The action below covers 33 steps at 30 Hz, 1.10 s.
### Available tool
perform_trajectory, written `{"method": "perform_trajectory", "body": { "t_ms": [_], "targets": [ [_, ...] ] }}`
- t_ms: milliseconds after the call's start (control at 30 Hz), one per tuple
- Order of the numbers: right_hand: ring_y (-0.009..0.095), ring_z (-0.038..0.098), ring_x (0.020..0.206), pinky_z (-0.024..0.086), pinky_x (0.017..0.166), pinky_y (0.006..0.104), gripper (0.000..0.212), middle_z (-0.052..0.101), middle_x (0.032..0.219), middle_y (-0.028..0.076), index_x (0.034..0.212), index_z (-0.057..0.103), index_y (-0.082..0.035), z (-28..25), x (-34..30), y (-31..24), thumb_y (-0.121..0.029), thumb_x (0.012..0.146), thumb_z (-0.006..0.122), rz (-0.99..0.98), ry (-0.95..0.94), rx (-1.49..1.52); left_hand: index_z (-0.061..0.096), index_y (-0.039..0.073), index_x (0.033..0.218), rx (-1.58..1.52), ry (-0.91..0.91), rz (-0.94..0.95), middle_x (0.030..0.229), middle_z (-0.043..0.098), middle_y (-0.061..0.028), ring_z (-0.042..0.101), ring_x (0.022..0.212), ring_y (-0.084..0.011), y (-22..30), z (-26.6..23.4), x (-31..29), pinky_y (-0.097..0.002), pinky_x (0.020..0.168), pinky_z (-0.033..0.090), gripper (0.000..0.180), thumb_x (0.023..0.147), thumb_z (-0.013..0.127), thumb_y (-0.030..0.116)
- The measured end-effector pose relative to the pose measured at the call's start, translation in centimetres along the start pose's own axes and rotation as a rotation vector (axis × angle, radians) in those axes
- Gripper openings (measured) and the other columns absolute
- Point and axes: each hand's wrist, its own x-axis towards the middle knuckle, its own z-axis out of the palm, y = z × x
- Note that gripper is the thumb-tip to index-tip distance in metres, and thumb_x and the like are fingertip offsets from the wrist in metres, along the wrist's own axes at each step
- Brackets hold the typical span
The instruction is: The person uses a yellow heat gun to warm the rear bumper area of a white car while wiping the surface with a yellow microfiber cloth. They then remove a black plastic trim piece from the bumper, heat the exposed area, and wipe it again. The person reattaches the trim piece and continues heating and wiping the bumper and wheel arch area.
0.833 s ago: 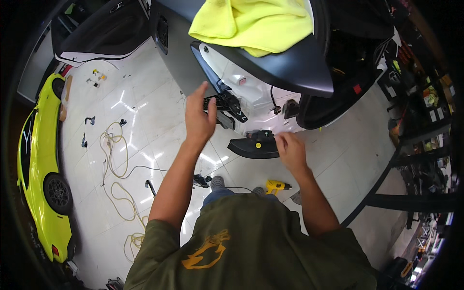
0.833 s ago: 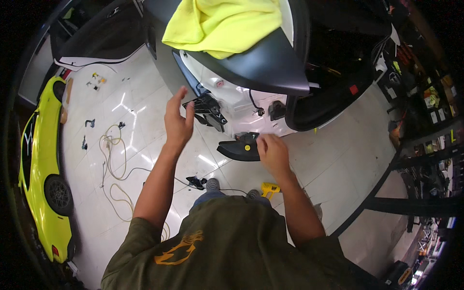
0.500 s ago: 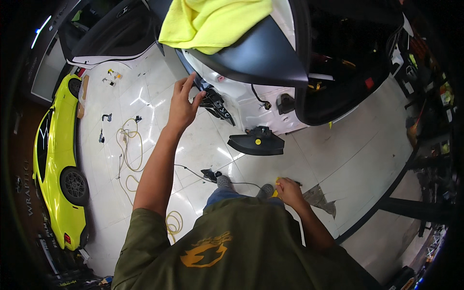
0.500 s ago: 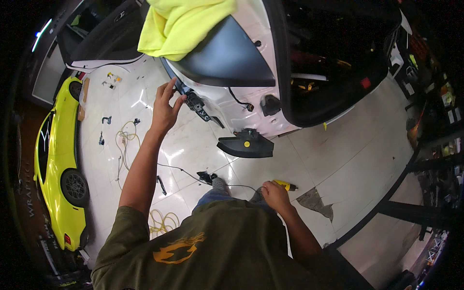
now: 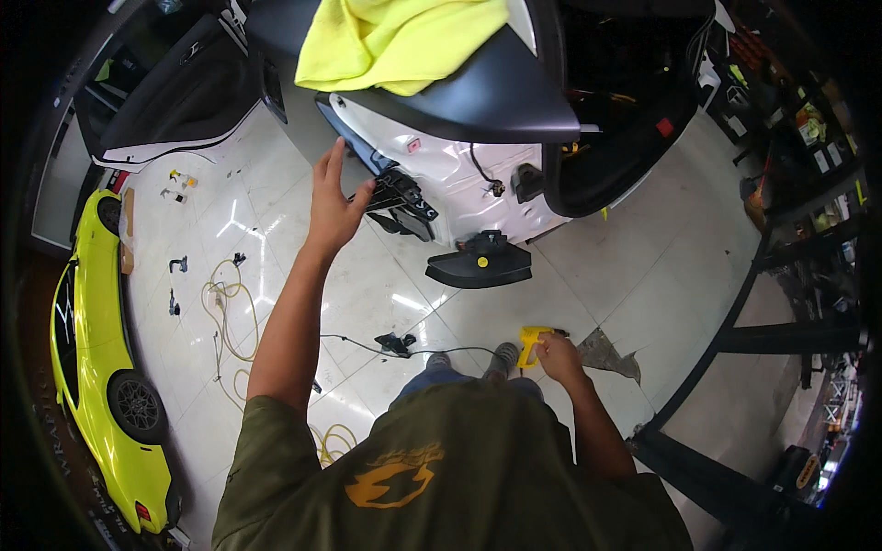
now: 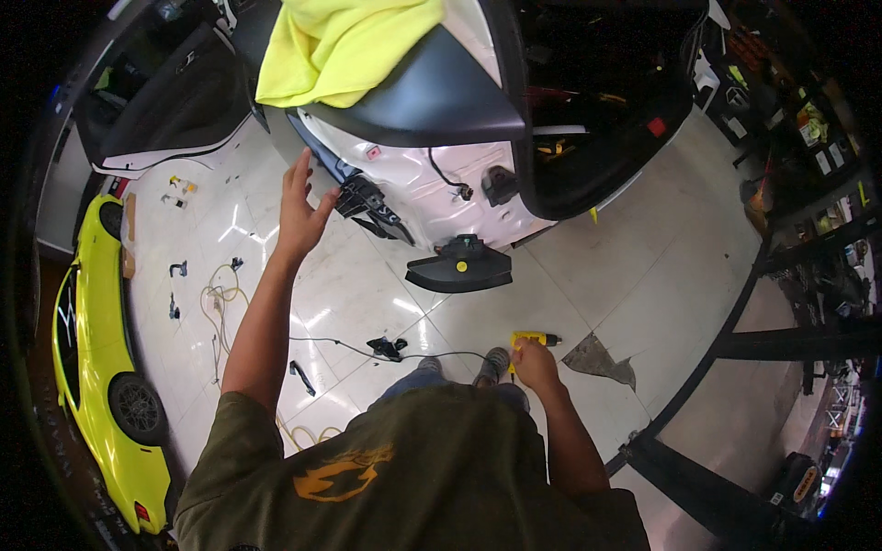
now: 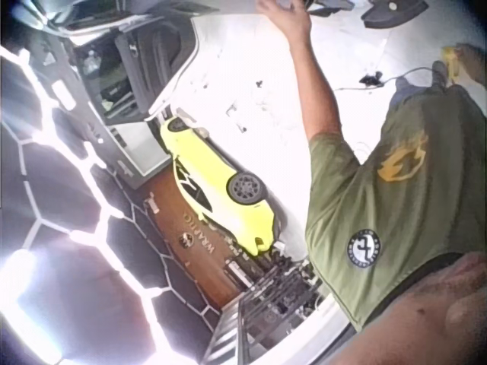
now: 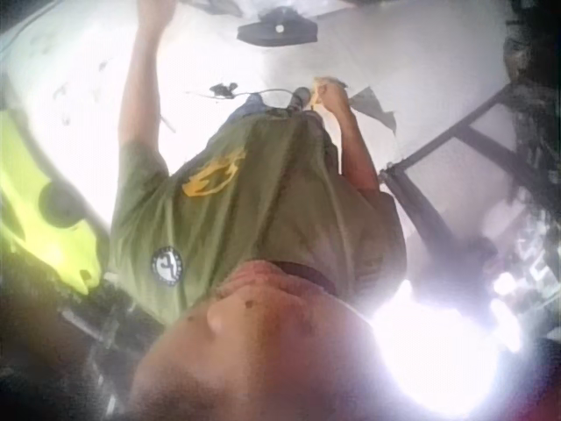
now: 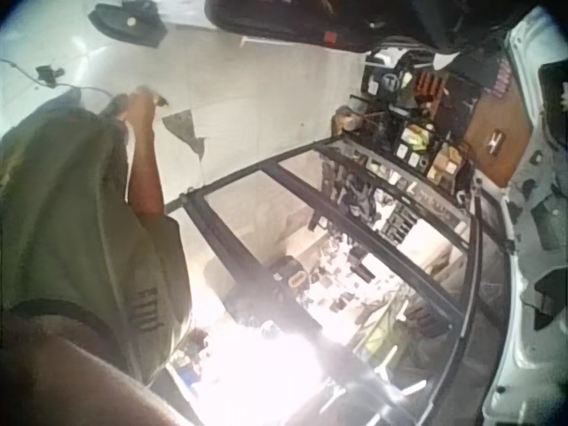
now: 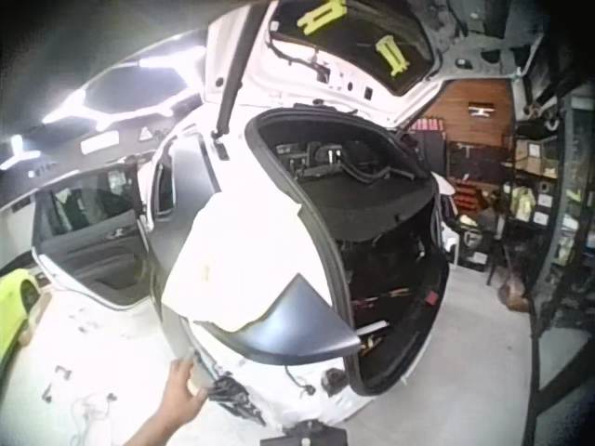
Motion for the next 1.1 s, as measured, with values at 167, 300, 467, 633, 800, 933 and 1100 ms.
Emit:
{"method": "perform_trajectory", "body": {
  "t_ms": [167,300,467,633,800,933,1100],
  "targets": [
    [0.039,0.063,0.09,0.051,0.08,0.0459,0.025,0.066,0.094,0.022,0.101,0.064,-0.002,4.1,-3.2,-2.6,-0.022,0.086,0.061,0.045,-0.195,-0.052,0.038,0.005,0.142,0.136,0.107,0.231,0.142,0.035,-0.0273,0.039,0.128,-0.0437,1.1,-0.1,1.3,-0.0466,0.106,0.036,0.075,0.081,0.075,0.026],
    [0.038,0.064,0.091,0.051,0.081,0.0451,0.028,0.067,0.093,0.022,0.1,0.065,-0.002,8.0,-6.7,-4.1,-0.025,0.084,0.063,0.157,-0.212,-0.013,0.038,0.007,0.142,0.228,0.071,0.309,0.141,0.035,-0.0282,0.038,0.125,-0.0489,0.7,-0.2,1.6,-0.0519,0.107,0.034,0.074,0.079,0.074,0.022],
    [0.037,0.065,0.093,0.051,0.084,0.0433,0.033,0.069,0.094,0.02,0.102,0.066,-0.001,11.0,-10.8,-4.4,-0.029,0.084,0.062,0.202,-0.356,-0.072,0.033,0.009,0.144,0.294,-0.012,0.288,0.138,0.037,-0.0297,0.039,0.12,-0.0614,1.7,0.2,1.7,-0.0555,0.096,0.046,0.074,0.081,0.07,0.016],
    [0.036,0.065,0.094,0.05,0.086,0.0432,0.035,0.069,0.097,0.019,0.105,0.066,-0.002,11.3,-12.7,-4.0,-0.029,0.084,0.061,0.333,-0.236,-0.112,0.032,0.01,0.145,0.413,-0.001,0.407,0.138,0.039,-0.0292,0.044,0.113,-0.0644,1.4,-0.7,2.1,-0.0509,0.086,0.054,0.072,0.084,0.068,0.021],
    [0.036,0.065,0.095,0.051,0.086,0.0425,0.035,0.069,0.098,0.02,0.107,0.066,-0.004,10.3,-14.6,-3.4,-0.03,0.084,0.061,0.407,-0.12,-0.094,0.036,0.009,0.142,0.411,-0.006,0.447,0.137,0.041,-0.0255,0.046,0.112,-0.0619,0.9,-0.6,1.9,-0.0498,0.086,0.055,0.068,0.084,0.068,0.023],
    [0.035,0.066,0.096,0.051,0.087,0.0417,0.035,0.069,0.1,0.019,0.107,0.067,-0.005,10.8,-16.3,-2.5,-0.032,0.085,0.061,0.458,-0.117,-0.14,0.043,0.006,0.135,0.368,0.034,0.467,0.138,0.042,-0.0226,0.047,0.114,-0.0597,-0.3,-0.7,1.7,-0.0501,0.089,0.053,0.06,0.084,0.068,0.025],
    [0.033,0.066,0.097,0.051,0.088,0.0412,0.036,0.07,0.1,0.018,0.107,0.067,-0.007,12.8,-18.1,-2.3,-0.034,0.085,0.06,0.56,-0.18,-0.098,0.052,0.0,0.126,0.278,0.102,0.48,0.139,0.048,-0.0166,0.045,0.119,-0.0556,-1.3,-1.0,1.3,-0.0504,0.095,0.048,0.049,0.086,0.066,0.026]
  ]
}}
